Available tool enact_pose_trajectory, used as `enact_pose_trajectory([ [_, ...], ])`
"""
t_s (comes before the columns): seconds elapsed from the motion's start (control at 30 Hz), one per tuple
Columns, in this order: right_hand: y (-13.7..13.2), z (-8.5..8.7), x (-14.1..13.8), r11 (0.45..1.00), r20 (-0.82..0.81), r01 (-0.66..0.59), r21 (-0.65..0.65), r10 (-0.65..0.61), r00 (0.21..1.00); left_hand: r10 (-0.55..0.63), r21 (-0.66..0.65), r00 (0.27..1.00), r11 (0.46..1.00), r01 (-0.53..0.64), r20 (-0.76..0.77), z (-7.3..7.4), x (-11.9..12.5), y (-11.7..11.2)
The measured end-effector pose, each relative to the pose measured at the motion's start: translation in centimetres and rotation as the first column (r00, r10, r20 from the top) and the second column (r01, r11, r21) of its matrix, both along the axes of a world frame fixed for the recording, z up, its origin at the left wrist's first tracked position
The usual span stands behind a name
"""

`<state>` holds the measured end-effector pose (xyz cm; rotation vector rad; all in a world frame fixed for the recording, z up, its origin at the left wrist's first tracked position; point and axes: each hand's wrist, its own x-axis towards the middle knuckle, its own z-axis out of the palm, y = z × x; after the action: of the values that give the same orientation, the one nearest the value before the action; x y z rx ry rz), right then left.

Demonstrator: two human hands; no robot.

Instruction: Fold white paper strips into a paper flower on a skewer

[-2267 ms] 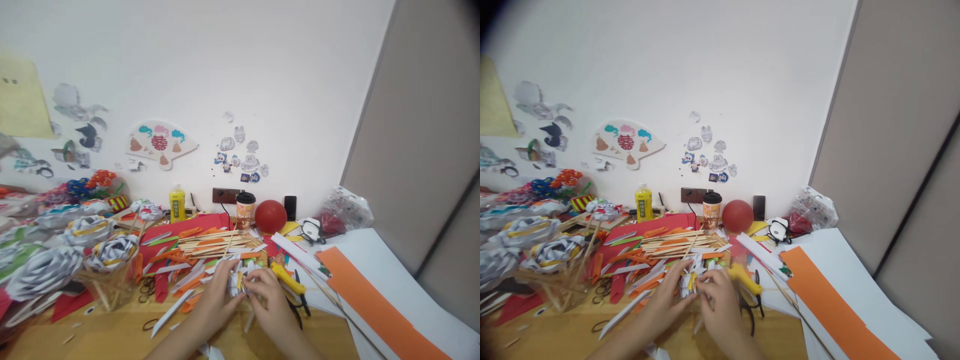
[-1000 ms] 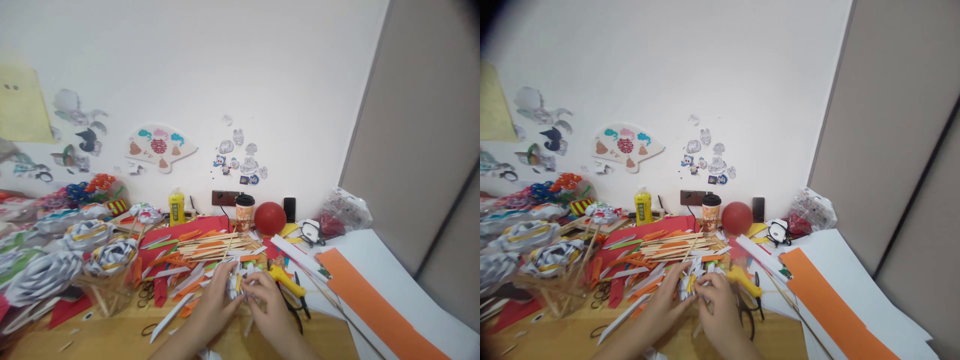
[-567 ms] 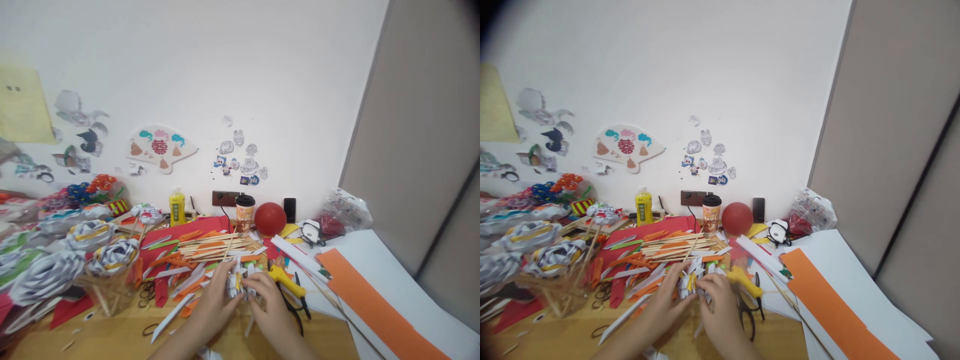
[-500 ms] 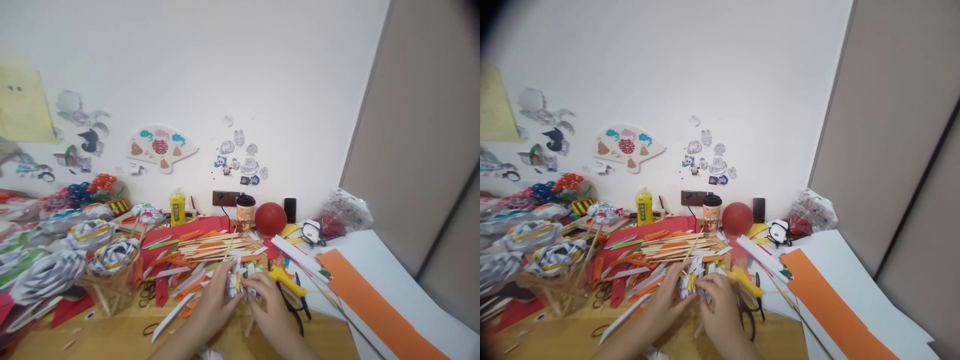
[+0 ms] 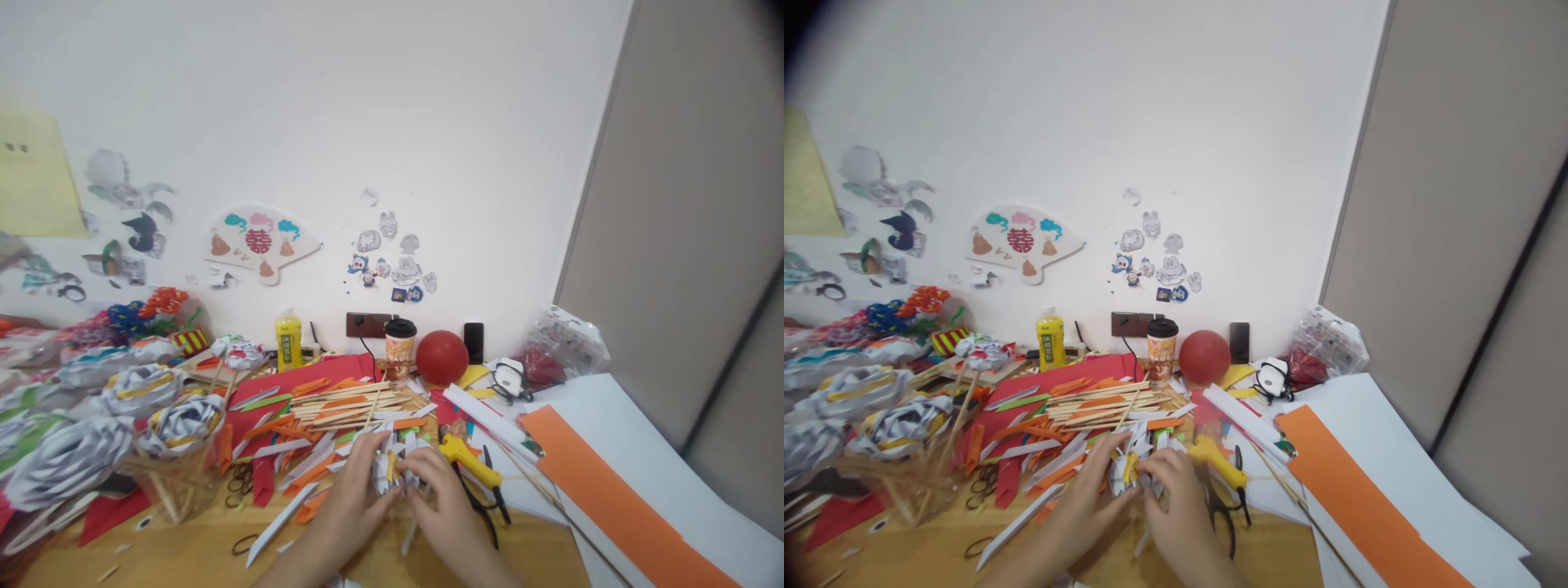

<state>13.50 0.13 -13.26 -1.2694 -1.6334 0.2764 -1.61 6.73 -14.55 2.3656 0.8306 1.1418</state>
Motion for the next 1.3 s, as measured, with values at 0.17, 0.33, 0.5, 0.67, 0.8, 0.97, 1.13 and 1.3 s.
enact_pose_trajectory([
  [0.17,-0.1,0.1,0.0,1.0,-0.008,0.0,-0.019,0.0,1.0,-0.006,-0.008,1.0,1.0,0.007,0.004,-0.1,0.0,0.1],
  [0.33,-0.1,0.4,0.1,1.0,0.012,-0.025,-0.007,0.025,1.0,-0.002,-0.026,1.0,1.0,0.002,0.004,0.0,0.1,0.1],
  [0.5,0.0,0.3,0.2,1.0,0.006,0.0,0.025,0.0,1.0,0.02,-0.013,0.999,1.0,-0.02,0.026,0.4,0.2,-0.2],
  [0.67,0.1,0.4,0.3,0.999,-0.015,0.041,0.016,-0.041,0.999,0.005,-0.036,1.0,0.999,-0.005,0.02,1.0,0.2,-0.5],
  [0.8,-0.1,0.3,0.3,1.0,0.039,-0.02,0.024,0.019,0.999,0.0,-0.024,1.0,1.0,0.001,0.028,0.9,0.1,-0.4],
  [0.97,-0.2,0.1,0.2,0.999,0.115,-0.026,0.026,0.023,0.993,-0.022,-0.022,1.0,1.0,0.022,0.003,0.2,0.1,-0.1],
  [1.13,-0.2,0.1,0.1,0.998,0.114,0.054,0.026,-0.057,0.992,-0.004,-0.035,1.0,0.999,0.004,-0.005,0.0,0.3,0.1],
  [1.3,-0.2,0.2,0.0,0.999,0.107,0.041,0.008,-0.041,0.993,0.011,-0.064,1.0,0.998,-0.01,0.003,0.2,0.4,0.1],
])
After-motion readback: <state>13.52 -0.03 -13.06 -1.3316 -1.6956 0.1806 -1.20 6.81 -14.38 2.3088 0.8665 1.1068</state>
